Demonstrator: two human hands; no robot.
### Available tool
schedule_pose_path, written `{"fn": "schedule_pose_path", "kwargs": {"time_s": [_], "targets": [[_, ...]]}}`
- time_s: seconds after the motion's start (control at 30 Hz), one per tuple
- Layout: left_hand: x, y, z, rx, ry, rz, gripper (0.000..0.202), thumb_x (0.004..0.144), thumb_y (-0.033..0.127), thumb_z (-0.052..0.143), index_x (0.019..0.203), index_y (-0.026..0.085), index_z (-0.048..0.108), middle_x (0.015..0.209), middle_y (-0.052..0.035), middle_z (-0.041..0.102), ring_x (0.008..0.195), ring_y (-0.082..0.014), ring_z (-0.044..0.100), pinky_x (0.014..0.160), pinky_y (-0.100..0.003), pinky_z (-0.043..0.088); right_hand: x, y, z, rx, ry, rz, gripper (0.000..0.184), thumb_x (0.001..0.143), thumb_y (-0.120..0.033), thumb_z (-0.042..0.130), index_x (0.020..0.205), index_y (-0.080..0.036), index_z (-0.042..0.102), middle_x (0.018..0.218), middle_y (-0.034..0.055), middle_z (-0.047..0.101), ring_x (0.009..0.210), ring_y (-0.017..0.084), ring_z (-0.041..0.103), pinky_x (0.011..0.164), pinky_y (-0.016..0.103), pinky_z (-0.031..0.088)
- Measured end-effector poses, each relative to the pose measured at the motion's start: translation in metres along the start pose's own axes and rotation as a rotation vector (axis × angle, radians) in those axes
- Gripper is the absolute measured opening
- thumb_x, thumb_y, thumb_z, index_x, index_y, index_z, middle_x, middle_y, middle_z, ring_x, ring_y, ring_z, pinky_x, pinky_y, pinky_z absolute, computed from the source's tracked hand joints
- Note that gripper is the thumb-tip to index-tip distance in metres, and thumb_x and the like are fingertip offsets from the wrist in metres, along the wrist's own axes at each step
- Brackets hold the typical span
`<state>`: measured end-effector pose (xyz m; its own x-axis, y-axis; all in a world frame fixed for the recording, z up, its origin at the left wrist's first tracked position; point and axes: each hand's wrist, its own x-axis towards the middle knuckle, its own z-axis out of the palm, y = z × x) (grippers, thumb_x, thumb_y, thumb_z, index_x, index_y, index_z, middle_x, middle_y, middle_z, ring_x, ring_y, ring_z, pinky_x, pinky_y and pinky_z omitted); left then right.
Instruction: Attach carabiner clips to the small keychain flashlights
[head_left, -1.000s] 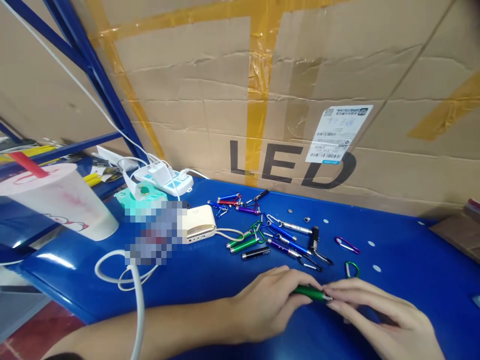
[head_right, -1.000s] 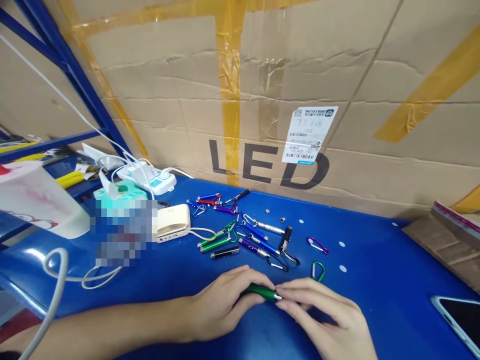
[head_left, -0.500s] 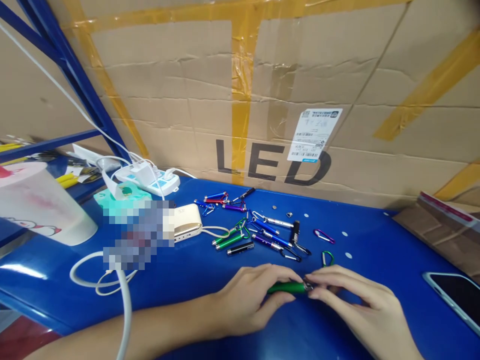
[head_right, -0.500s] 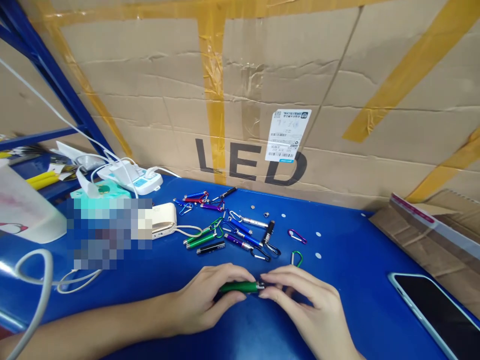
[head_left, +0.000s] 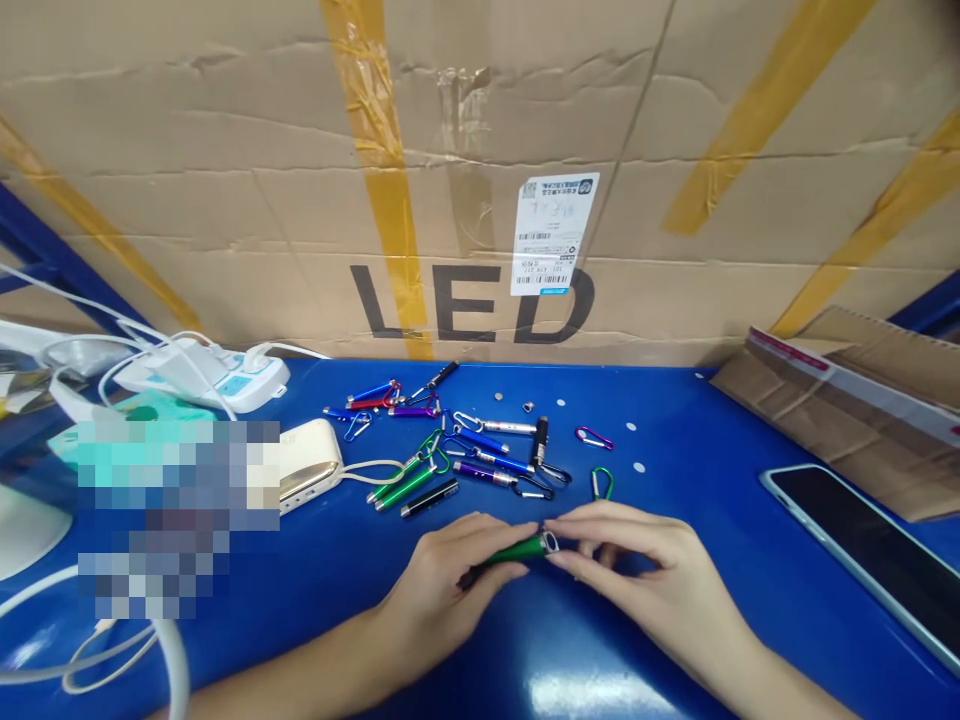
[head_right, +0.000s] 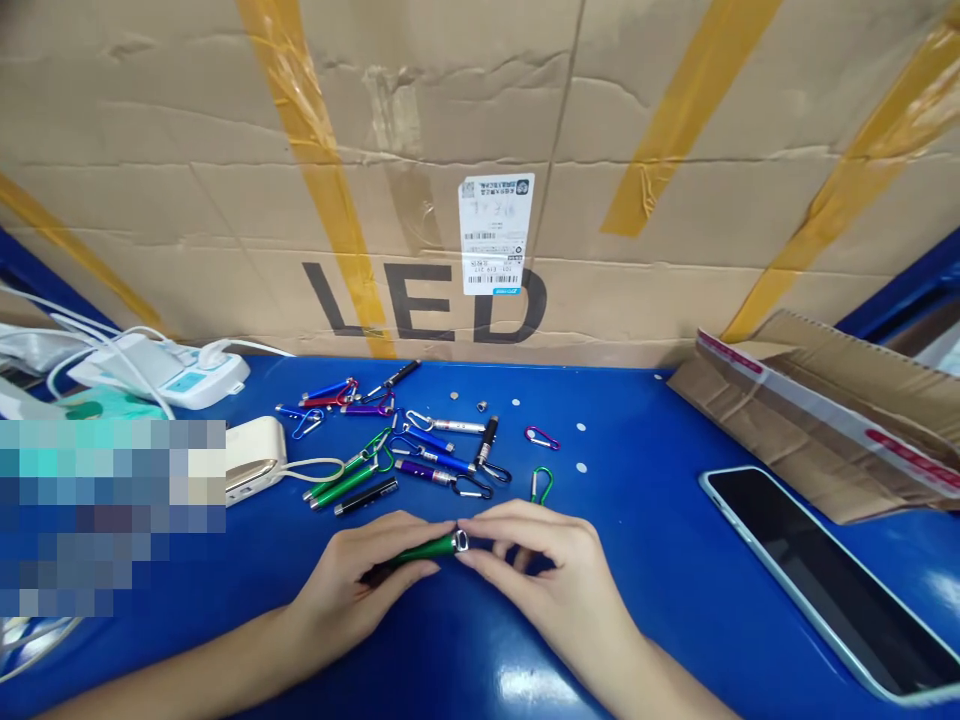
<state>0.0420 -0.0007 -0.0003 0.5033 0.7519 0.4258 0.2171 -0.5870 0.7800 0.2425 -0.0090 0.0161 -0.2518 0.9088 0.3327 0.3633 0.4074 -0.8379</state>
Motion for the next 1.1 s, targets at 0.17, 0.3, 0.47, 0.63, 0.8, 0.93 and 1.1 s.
{"fn": "schedule_pose_path", "kwargs": {"time_s": [0.17,0.3,0.47,0.63,0.8,0.93,1.1], "targets": [[0.0,0.002,-0.001,-0.034,-0.02,0.045,0.034,0.084,0.008,0.053,0.115,0.019,0.059,0.086,-0.0068,0.069,0.076,-0.014,0.062,0.067,-0.023,0.052,0.0,0.003,-0.003,0.035,-0.053,-0.141,0.007,0.078,-0.025,0.066,0.079,-0.023,0.073,0.077,0.0022,0.071,0.066,0.012,0.066,0.058,0.019,0.055],[-0.002,0.002,-0.001,0.006,-0.034,0.158,0.034,0.085,0.007,0.052,0.117,0.016,0.057,0.087,-0.0084,0.07,0.075,-0.0148,0.063,0.068,-0.025,0.053,0.002,-0.002,-0.008,-0.018,-0.125,-0.302,0.009,0.082,-0.017,0.062,0.08,-0.02,0.07,0.075,0.0015,0.07,0.066,0.01,0.066,0.06,0.016,0.054],[-0.004,0.002,-0.001,0.088,-0.063,0.224,0.032,0.087,0.008,0.05,0.118,0.014,0.055,0.087,-0.0091,0.07,0.075,-0.0155,0.065,0.065,-0.026,0.053,0.005,-0.008,-0.015,-0.285,-0.218,-0.451,0.017,0.088,-0.019,0.052,0.08,-0.017,0.067,0.072,0.0031,0.067,0.063,0.011,0.061,0.055,0.021,0.048],[-0.007,0.002,-0.002,0.234,-0.12,0.299,0.033,0.088,0.007,0.046,0.12,0.012,0.052,0.084,-0.0099,0.07,0.069,-0.0153,0.064,0.058,-0.026,0.052,0.006,-0.008,-0.013,-0.518,-0.357,-0.507,0.041,0.096,-0.022,0.032,0.068,-0.016,0.063,0.057,0.0021,0.057,0.051,0.012,0.052,0.045,0.024,0.038],[-0.012,0.002,-0.006,0.309,-0.142,0.353,0.037,0.085,-0.001,0.04,0.119,0.01,0.052,0.089,-0.0102,0.07,0.075,-0.0156,0.065,0.069,-0.027,0.053,-0.003,-0.006,-0.002,-0.358,-0.382,-0.382,0.042,0.096,-0.022,0.031,0.068,-0.016,0.061,0.057,0.0016,0.054,0.052,0.012,0.048,0.048,0.024,0.037],[-0.014,0.0,-0.006,0.339,-0.135,0.376,0.041,0.083,-0.003,0.04,0.121,0.01,0.05,0.092,-0.0112,0.07,0.07,-0.0168,0.063,0.061,-0.028,0.051,-0.01,-0.011,0.005,-0.089,-0.424,0.002,0.039,0.093,-0.027,0.039,0.061,-0.015,0.059,0.054,-0.0004,0.051,0.049,0.009,0.046,0.045,0.019,0.035],[-0.011,-0.002,-0.002,0.259,-0.079,0.331,0.042,0.083,-0.002,0.043,0.122,0.014,0.049,0.091,-0.0099,0.07,0.069,-0.0155,0.062,0.056,-0.026,0.048,-0.007,-0.014,0.007,0.253,-0.508,0.434,0.044,0.089,-0.045,0.044,0.062,-0.013,0.06,0.046,-0.0049,0.041,0.042,0.006,0.037,0.041,0.017,0.029]]}}
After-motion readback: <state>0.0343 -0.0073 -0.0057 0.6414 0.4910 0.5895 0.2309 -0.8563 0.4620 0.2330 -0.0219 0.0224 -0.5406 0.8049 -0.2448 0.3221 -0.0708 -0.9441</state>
